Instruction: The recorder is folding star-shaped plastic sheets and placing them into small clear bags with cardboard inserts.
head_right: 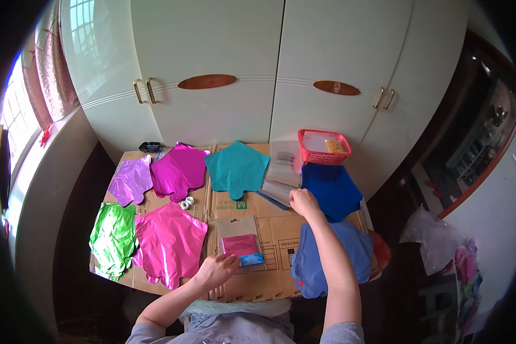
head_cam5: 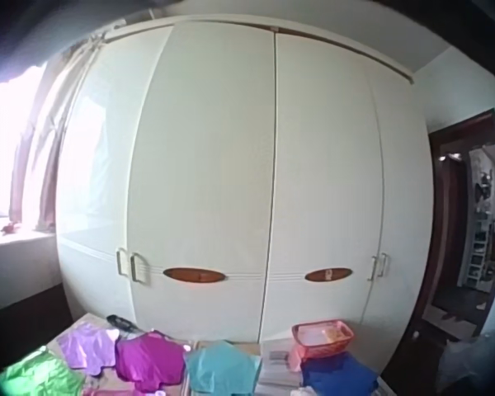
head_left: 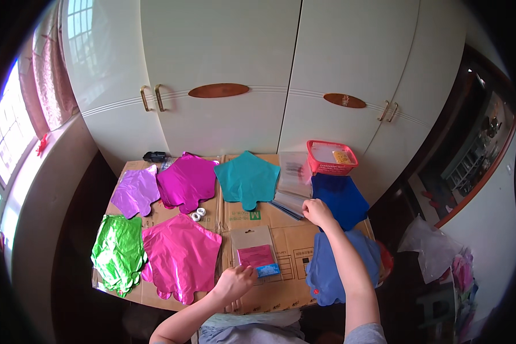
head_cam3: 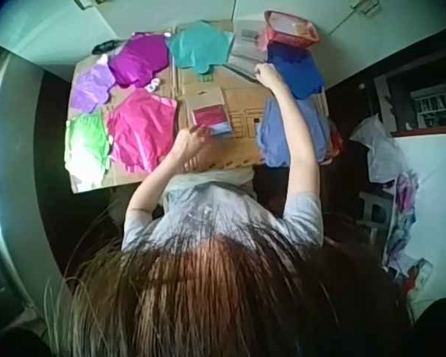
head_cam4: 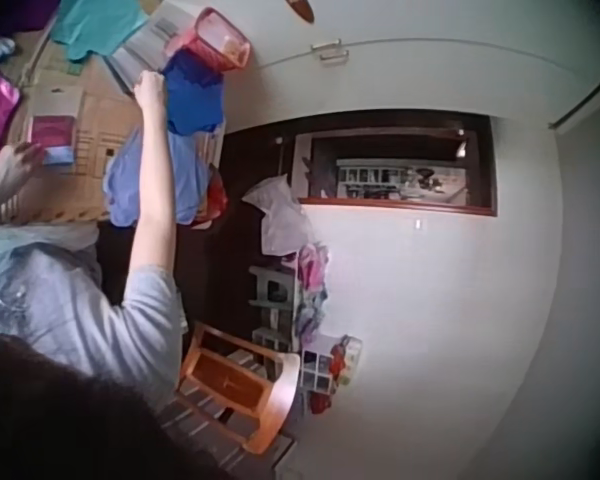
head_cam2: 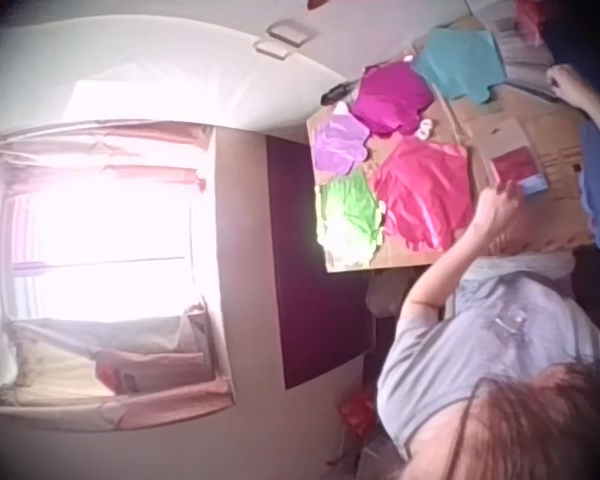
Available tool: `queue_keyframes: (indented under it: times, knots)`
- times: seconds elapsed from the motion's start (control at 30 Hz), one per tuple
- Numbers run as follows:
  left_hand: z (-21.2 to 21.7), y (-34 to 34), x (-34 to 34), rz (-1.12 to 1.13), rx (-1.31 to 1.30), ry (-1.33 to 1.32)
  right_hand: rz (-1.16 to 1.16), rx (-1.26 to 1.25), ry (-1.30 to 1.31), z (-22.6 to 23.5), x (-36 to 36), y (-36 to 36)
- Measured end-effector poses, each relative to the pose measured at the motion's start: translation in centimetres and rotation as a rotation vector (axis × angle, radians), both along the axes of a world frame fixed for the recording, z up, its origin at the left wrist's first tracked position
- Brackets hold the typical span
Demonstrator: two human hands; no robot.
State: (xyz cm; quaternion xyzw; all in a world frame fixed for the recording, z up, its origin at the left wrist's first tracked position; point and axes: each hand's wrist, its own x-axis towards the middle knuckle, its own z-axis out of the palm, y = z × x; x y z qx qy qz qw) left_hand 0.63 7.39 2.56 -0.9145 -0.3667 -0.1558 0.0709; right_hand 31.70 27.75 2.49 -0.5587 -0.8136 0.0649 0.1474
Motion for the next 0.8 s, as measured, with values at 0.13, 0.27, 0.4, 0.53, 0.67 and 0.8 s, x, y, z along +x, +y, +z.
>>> queue_keyframes:
  times: [0.13, 0.27, 0.4, 0.53, 0.67, 0.8]
  knots:
    - [-0.2, -0.6, 0.5, 0.032, 0.043, 0.087, 0.027, 0.075, -0.069, -0.3, -0.1, 0.1]
    - [-0.3, -1.0, 0.6, 0.044, 0.063, 0.080, 0.022, -0.025, 0.045, 0.1, 0.2, 0.3]
    - [-0.3, -1.0, 0.3, 0.032, 0.010, 0.085, -0.053, -0.026, 0.179, 0.1, 1.0, 0.3]
    - [-0.4, -1.3, -0.7, 0.068, 0.022, -0.081, -0.047, 0.300, 0.166, 2.4, -0.6, -3.4]
    - [3.7, -3.2, -1.6, 0.239, 0.102, -0.279, 0.392, 0.317, 0.090, 4.8, -5.0, -11.8]
    - [5.2, -4.6, -2.4, 0.256, -0.022, -0.201, 0.548, 0.182, 0.240, 4.9, -9.8, -18.2]
